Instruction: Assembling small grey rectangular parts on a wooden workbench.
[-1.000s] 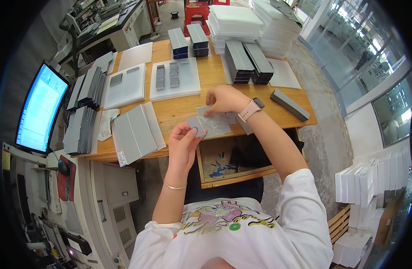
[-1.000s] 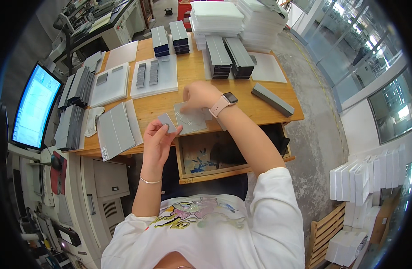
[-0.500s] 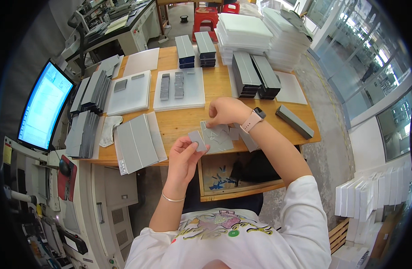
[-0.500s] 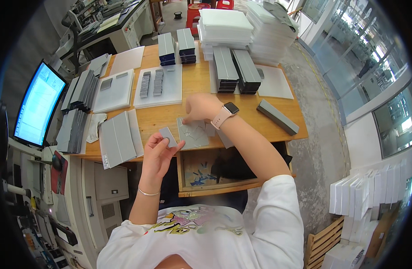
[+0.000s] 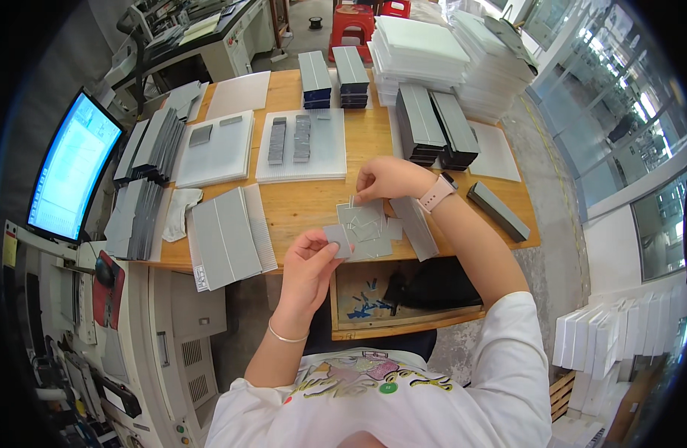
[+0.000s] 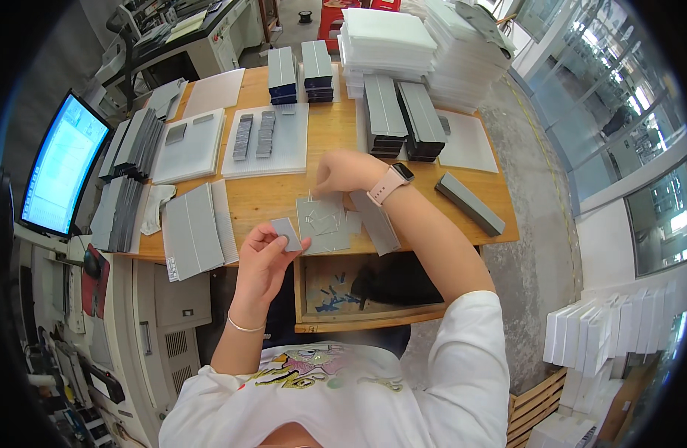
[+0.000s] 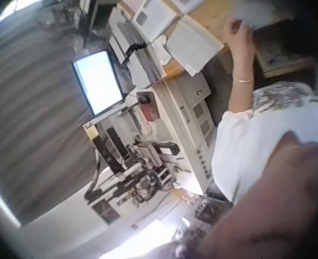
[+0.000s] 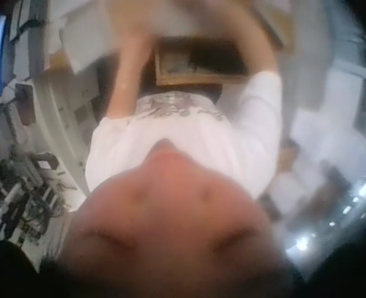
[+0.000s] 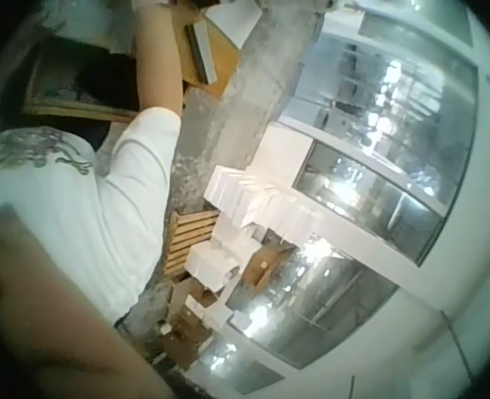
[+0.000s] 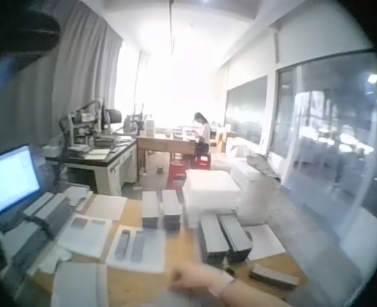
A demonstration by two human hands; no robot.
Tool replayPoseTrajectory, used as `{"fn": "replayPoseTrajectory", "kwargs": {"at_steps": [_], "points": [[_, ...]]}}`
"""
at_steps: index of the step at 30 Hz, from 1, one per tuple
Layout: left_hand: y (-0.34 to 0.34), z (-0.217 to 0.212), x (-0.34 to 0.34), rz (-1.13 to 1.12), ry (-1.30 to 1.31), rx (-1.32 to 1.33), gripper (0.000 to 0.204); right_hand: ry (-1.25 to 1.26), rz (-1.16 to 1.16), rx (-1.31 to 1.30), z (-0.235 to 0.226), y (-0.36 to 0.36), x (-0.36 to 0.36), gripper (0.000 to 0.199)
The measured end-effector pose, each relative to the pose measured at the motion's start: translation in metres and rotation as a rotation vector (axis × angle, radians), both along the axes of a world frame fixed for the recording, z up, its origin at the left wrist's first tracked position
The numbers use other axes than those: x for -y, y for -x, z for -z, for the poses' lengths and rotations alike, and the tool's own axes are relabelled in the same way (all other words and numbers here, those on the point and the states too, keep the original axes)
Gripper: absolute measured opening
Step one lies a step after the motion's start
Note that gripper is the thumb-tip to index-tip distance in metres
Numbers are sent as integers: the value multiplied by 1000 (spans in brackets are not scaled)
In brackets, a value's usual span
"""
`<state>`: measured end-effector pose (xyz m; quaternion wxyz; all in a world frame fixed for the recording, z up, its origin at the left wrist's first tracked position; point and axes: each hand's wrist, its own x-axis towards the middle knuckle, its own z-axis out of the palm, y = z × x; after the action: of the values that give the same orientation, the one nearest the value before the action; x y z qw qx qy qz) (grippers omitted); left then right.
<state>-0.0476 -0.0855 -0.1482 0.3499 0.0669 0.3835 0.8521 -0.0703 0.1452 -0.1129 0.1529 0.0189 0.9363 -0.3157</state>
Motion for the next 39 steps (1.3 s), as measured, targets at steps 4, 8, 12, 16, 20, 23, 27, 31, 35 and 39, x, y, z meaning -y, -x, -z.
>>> {"fn": "replayPoseTrajectory", "kwargs": {"at_steps": [4, 8, 12, 16, 20, 23, 27, 31, 35, 39], "points": [[1, 3, -14, -2, 14, -6, 10, -16, -66, 20, 0, 1, 0, 26], [3, 8, -21, -58, 28, 15, 9, -47, -73, 41, 2, 4, -1, 24], [4, 6, -22, -77, 37, 38, 9, -1, -77, 99, -2, 7, -3, 22], [4, 7, -22, -84, 39, 41, 9, 255, 68, 312, -12, 6, -8, 16], [2, 4, -23, -64, 20, 44, 11, 360, 98, 221, -16, 4, -15, 14], [3, 1, -18, -65, 18, 27, 11, 412, 112, -41, -34, -3, -11, 13], [13, 6, -15, -115, 78, -68, 10, 473, 221, -298, -56, -20, -1, 13], [11, -3, -15, -109, 53, -67, 11, 578, 147, -330, -49, -45, 19, 13], [3, -9, -9, -69, 65, -75, 13, 534, 163, -313, -43, -65, 36, 19], [-6, -9, 2, -1, 74, -84, 15, 519, 159, -301, -42, -75, 51, 21]]}}
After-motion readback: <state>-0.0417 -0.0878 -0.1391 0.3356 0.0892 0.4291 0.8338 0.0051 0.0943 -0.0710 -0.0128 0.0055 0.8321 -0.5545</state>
